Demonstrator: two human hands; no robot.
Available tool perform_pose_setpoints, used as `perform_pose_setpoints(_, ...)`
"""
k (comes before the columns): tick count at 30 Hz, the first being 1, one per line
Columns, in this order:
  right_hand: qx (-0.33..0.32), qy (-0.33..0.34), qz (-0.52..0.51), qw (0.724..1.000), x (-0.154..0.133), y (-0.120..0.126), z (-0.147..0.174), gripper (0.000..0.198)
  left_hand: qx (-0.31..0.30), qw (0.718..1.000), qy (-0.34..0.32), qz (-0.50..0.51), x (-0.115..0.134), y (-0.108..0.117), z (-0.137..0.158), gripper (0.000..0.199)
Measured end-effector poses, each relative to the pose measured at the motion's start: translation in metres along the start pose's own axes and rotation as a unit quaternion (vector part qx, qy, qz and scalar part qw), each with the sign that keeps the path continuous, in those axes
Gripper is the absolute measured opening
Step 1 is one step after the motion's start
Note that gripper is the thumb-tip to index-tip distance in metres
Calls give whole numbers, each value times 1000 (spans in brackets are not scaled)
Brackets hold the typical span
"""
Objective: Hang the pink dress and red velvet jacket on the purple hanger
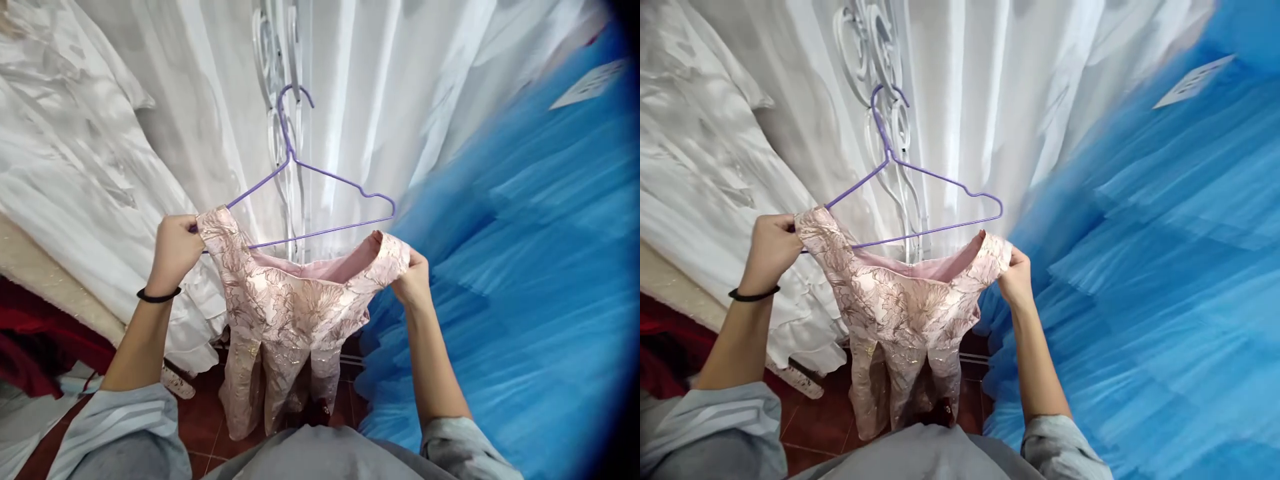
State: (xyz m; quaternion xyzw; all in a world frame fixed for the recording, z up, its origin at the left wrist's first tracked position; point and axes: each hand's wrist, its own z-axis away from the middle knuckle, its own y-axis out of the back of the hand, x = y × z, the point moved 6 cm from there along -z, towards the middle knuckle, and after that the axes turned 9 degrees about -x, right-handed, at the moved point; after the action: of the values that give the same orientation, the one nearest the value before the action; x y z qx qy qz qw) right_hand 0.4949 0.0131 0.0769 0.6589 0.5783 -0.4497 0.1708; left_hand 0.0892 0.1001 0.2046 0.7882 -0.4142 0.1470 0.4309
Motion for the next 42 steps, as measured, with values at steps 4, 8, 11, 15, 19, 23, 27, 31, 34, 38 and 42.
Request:
perform_pose_setpoints(4,24,26,0,999,0,30,-46,36,82,995,-25,-54,3,7,3,13)
perform_pose_setpoints(8,-23,78,62,995,-19,28,-93,37,95,994,-43,-9,-2,6,-1,19)
perform_pose_setpoints(11,-122,83,135,980,-40,3,-120,35,103,993,-56,-13,-4,5,-4,23)
perform_pose_setpoints(15,-289,30,291,912,-55,-42,-133,29,93,991,-90,-22,-4,-1,-2,22)
perform_pose_setpoints(19,-327,12,455,828,-58,-54,-135,30,12,987,-154,-43,-3,-10,-2,24)
perform_pose_setpoints(23,-290,37,515,806,-74,-46,-131,21,-158,976,-143,33,-12,-13,-8,48)
perform_pose_setpoints(27,-409,-28,348,843,-83,-45,-117,34,-195,973,-98,75,-12,-6,-17,47)
perform_pose_setpoints(31,-404,-35,259,877,-85,-45,-118,38,-139,985,-85,60,-1,-13,-26,36)
perform_pose_setpoints(34,-309,29,294,904,-83,-50,-124,32,-54,985,-91,134,2,-18,-29,31)
perform_pose_setpoints(38,-194,113,275,935,-77,-59,-121,35,49,982,-97,153,-2,-15,-24,29)
perform_pose_setpoints(42,-187,117,324,920,-65,-66,-111,40,-5,993,-121,12,9,-17,-18,29)
